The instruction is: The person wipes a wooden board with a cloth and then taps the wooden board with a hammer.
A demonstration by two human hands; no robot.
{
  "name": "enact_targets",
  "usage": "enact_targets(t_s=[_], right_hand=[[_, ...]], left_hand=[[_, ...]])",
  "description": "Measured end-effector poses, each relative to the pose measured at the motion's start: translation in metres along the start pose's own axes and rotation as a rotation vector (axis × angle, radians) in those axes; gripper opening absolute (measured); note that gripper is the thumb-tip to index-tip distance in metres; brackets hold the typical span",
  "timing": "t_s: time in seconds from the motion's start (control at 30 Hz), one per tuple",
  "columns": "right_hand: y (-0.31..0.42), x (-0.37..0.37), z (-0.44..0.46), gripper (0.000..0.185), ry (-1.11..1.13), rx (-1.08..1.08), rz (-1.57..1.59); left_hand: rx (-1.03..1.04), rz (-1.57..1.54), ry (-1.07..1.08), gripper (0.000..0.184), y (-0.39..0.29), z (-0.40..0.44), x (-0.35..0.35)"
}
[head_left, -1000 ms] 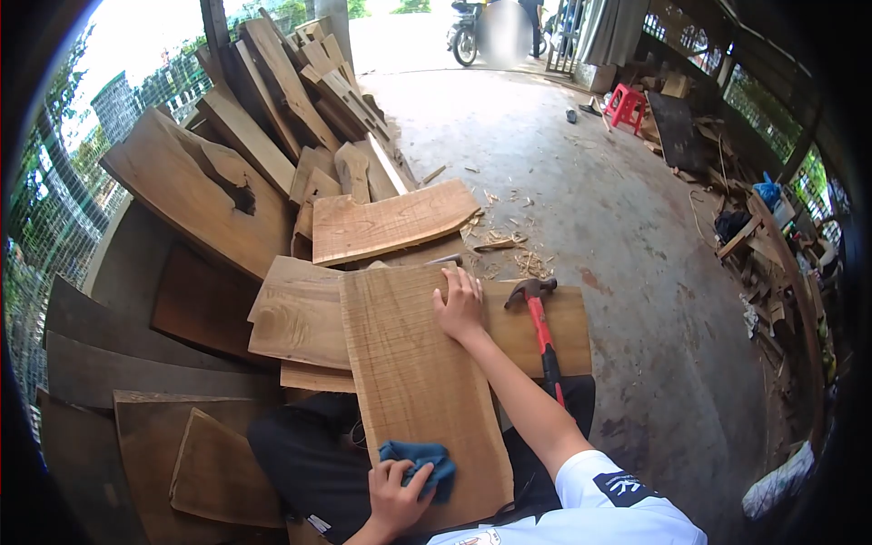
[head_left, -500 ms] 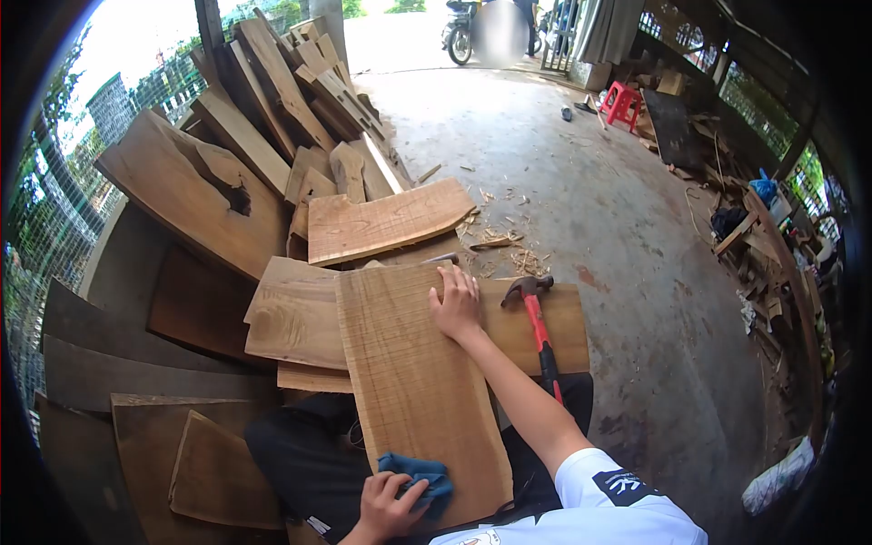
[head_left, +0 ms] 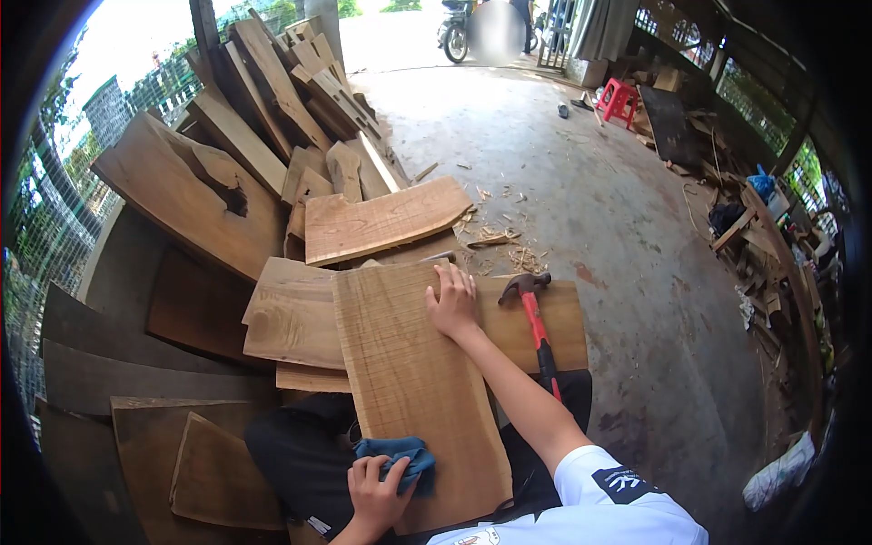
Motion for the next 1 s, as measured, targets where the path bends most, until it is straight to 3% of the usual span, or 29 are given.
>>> enact_targets(t_s=[0.13,0.23,0.53,0.73,0.87,1.0], right_hand=[[-0.001,0.000,0.000,0.054,-0.007,-0.001,0.006],[-0.002,-0.001,-0.001,0.054,-0.012,-0.005,0.001],[-0.001,0.000,0.000,0.055,-0.009,-0.004,0.005],[-0.001,-0.001,0.000,0.055,-0.010,-0.002,0.006],[0.000,-0.001,-0.001,0.054,-0.015,0.001,0.005],[-0.001,0.000,-0.001,0.053,-0.013,-0.006,0.013]], left_hand=[[-0.026,0.010,-0.089,0.036,0.024,0.023,-0.002],[-0.228,0.016,-0.133,0.034,0.050,0.039,-0.006],[-0.093,0.001,-0.008,0.043,0.015,0.007,-0.008],[0.031,0.019,-0.002,0.040,0.025,0.011,-0.005],[-0.024,0.100,-0.055,0.035,0.044,0.029,-0.014],[-0.052,-0.035,-0.018,0.036,0.046,0.030,-0.013]])
Point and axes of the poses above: each hand's wrist, its own z-axis towards the middle knuckle, its own x-axis out of the palm, y = z × x, the point moved 7 cm from there along z, towards the middle knuckle, and after that the axes turned 1 degree about y, right-handed, at the moved point
